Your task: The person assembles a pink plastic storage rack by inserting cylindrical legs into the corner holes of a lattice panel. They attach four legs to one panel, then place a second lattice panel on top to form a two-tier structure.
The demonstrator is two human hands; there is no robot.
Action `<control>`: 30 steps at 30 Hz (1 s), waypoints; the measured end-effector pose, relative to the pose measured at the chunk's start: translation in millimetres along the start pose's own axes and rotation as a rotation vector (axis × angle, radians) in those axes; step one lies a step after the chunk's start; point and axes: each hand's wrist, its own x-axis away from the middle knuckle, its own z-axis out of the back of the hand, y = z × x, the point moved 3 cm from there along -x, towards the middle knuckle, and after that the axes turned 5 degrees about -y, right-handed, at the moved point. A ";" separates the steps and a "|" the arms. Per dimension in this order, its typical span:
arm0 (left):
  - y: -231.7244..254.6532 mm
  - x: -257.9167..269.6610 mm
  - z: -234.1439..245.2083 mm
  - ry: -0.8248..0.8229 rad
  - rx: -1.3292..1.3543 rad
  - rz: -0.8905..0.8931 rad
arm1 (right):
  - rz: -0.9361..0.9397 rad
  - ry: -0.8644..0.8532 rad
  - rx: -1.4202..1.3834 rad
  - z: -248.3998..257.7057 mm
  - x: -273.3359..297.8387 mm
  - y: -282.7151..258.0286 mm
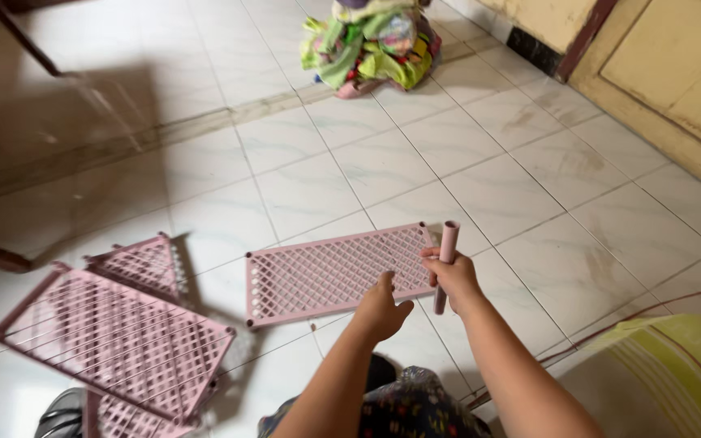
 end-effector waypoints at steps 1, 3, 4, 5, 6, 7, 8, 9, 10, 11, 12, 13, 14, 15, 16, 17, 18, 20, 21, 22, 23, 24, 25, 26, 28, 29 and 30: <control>-0.2 -3.2 0.7 -0.047 -0.064 0.002 | -0.087 0.029 0.033 8.5 -18.7 24.3; 13.2 -8.1 7.1 -0.029 -0.033 -0.070 | -0.167 0.053 0.046 21.6 -51.3 72.9; 22.4 -9.1 14.2 -0.018 -0.020 -0.107 | -0.159 0.047 0.027 28.6 -65.0 95.3; 31.3 -6.4 18.8 -0.042 -0.008 -0.113 | -0.222 0.112 0.134 34.8 -76.1 120.4; 39.9 -2.6 24.3 -0.066 0.005 -0.118 | -0.285 0.176 0.241 40.1 -87.2 143.3; 48.4 -1.4 28.0 -0.099 0.022 -0.115 | -0.388 0.184 0.304 47.5 -98.1 164.6; 56.0 -2.7 31.3 -0.132 0.039 -0.112 | -0.491 0.192 0.367 54.0 -107.6 183.8; 60.5 -6.4 34.0 -0.177 0.135 -0.085 | -0.528 0.197 0.413 59.8 -117.4 198.7; 64.3 -10.3 35.2 -0.223 0.230 -0.057 | -0.565 0.202 0.459 65.0 -125.5 210.6; 65.3 -16.4 40.0 -0.265 0.316 -0.025 | -0.600 0.199 0.497 61.3 -135.9 219.7; 63.9 -26.0 44.5 -0.275 0.313 0.048 | -0.579 0.187 0.467 57.6 -148.5 226.4; 62.6 -34.2 45.3 -0.291 0.316 0.127 | -0.567 0.176 0.441 56.4 -152.2 235.5; 59.3 -42.9 46.1 -0.307 0.318 0.205 | -0.556 0.167 0.414 54.6 -154.9 243.1; 56.1 -52.3 45.1 -0.290 0.397 0.268 | -0.547 0.172 0.383 56.3 -157.4 248.4; 51.8 -61.5 43.5 -0.273 0.475 0.331 | -0.538 0.177 0.353 55.3 -160.9 253.4; 46.1 -70.8 42.4 -0.251 0.551 0.392 | -0.525 0.182 0.322 53.8 -168.7 256.3; 42.6 -77.5 39.3 -0.233 0.621 0.411 | -0.556 0.177 0.367 55.5 -172.9 259.6; 34.3 -90.4 34.7 -0.191 0.749 0.440 | -0.606 0.168 0.448 56.2 -184.5 265.6; 29.8 -95.0 32.9 -0.189 0.754 0.445 | -0.619 0.143 0.452 56.9 -188.8 269.6; 25.8 -98.6 31.8 -0.188 0.759 0.450 | -0.632 0.117 0.455 58.0 -193.2 273.7; 23.1 -101.0 30.4 -0.184 0.766 0.454 | -0.644 0.091 0.461 60.0 -196.1 277.6; 21.5 -102.9 29.2 -0.195 0.774 0.460 | -0.636 0.086 0.415 61.6 -196.8 281.4; 21.1 -103.9 29.1 -0.204 0.781 0.465 | -0.626 0.080 0.367 61.5 -197.5 284.8; 21.8 -103.6 28.9 -0.213 0.787 0.469 | -0.616 0.074 0.320 60.7 -197.0 287.8; 23.5 -106.0 27.5 -0.234 0.801 0.477 | -0.714 0.033 0.293 59.9 -199.0 291.3; 22.9 -105.1 26.1 -0.245 0.805 0.483 | -0.765 0.012 0.277 57.5 -198.5 292.0; 21.0 -105.2 25.0 -0.236 0.770 0.470 | -0.786 0.027 0.251 55.7 -197.0 290.8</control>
